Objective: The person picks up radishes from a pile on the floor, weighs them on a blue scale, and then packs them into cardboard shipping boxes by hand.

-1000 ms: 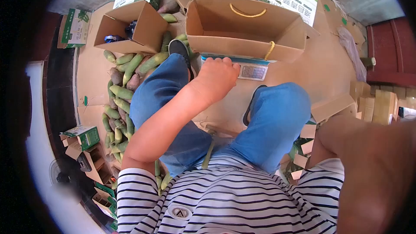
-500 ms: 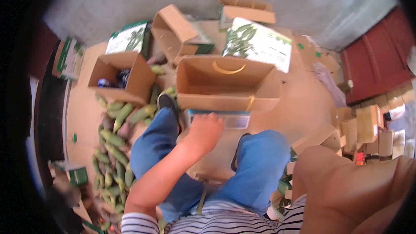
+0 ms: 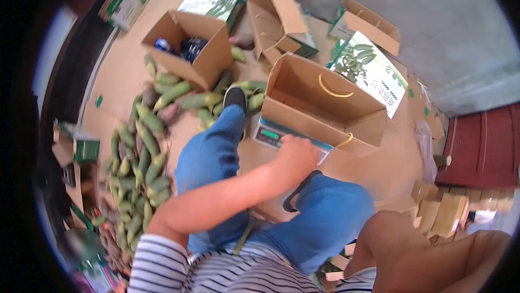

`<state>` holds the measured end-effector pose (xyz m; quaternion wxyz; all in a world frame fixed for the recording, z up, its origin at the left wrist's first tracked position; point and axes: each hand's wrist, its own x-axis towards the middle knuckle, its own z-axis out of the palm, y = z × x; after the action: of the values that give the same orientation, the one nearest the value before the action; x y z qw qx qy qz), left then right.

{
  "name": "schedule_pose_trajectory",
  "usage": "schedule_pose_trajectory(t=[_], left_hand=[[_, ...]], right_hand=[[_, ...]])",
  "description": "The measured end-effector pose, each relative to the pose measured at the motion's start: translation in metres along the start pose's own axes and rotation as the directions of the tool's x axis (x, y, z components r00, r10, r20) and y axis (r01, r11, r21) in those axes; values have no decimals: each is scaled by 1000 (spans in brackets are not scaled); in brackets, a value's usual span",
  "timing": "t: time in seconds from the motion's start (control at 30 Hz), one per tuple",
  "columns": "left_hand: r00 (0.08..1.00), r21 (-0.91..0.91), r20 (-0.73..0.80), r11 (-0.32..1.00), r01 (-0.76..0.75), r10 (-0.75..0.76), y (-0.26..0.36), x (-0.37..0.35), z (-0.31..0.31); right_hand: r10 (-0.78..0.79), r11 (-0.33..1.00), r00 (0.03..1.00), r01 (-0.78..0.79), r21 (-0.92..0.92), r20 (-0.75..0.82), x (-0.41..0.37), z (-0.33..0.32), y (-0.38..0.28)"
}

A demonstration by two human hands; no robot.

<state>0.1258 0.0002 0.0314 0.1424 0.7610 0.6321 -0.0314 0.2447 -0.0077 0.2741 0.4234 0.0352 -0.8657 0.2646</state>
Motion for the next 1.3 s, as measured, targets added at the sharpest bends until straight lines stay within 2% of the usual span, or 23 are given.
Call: schedule_pose_trajectory(t=[0.07,0.2,0.37,0.43,0.5,0.53,0.57,0.63,0.67,0.7,0.77,0.83,1.03,1.3], left_hand=[[999,13,-22,999,-41,42,-5,6,0],[995,18,57,996,-84,83,-5,-6,-13],[987,69,125,992,-106,97,-6,-8,-18],[981,61,158,990,-124,113,-9,-10,-23],[978,50,172,991,-126,116,-6,-5,-21],[977,46,175,990,-136,126,-4,-2,-20],[981,-10,167,996,-94,94,-3,1,-19],[985,-130,161,991,-34,55,0,7,-19],[988,-160,150,987,-15,40,0,11,-15],[990,-192,140,981,-2,30,1,11,-12],[994,-71,71,994,-79,84,0,-2,-20],[995,-78,14,992,-96,97,-2,-7,-15],[998,-15,-30,998,-64,63,-4,-3,-7],[991,25,-91,996,-91,93,1,1,-4]], right_hand=[[0,1000,1000,0,28,-5,-2,8,2],[9,995,1000,-11,104,17,3,24,6],[64,979,997,-71,193,39,9,42,1],[135,971,988,-146,191,73,3,54,9],[205,964,963,-229,131,175,-9,66,23],[172,976,967,-193,103,186,-12,75,28],[139,985,971,-156,76,196,-15,84,33],[212,974,929,-226,12,303,2,98,13],[370,922,819,-382,-64,439,27,86,-12],[353,928,796,-363,-78,491,36,80,-23],[261,961,812,-273,-55,522,29,69,-31],[209,974,835,-223,-36,509,18,63,-36],[52,993,932,-87,83,358,-3,62,-32],[-63,991,969,33,129,237,-11,58,-26]])
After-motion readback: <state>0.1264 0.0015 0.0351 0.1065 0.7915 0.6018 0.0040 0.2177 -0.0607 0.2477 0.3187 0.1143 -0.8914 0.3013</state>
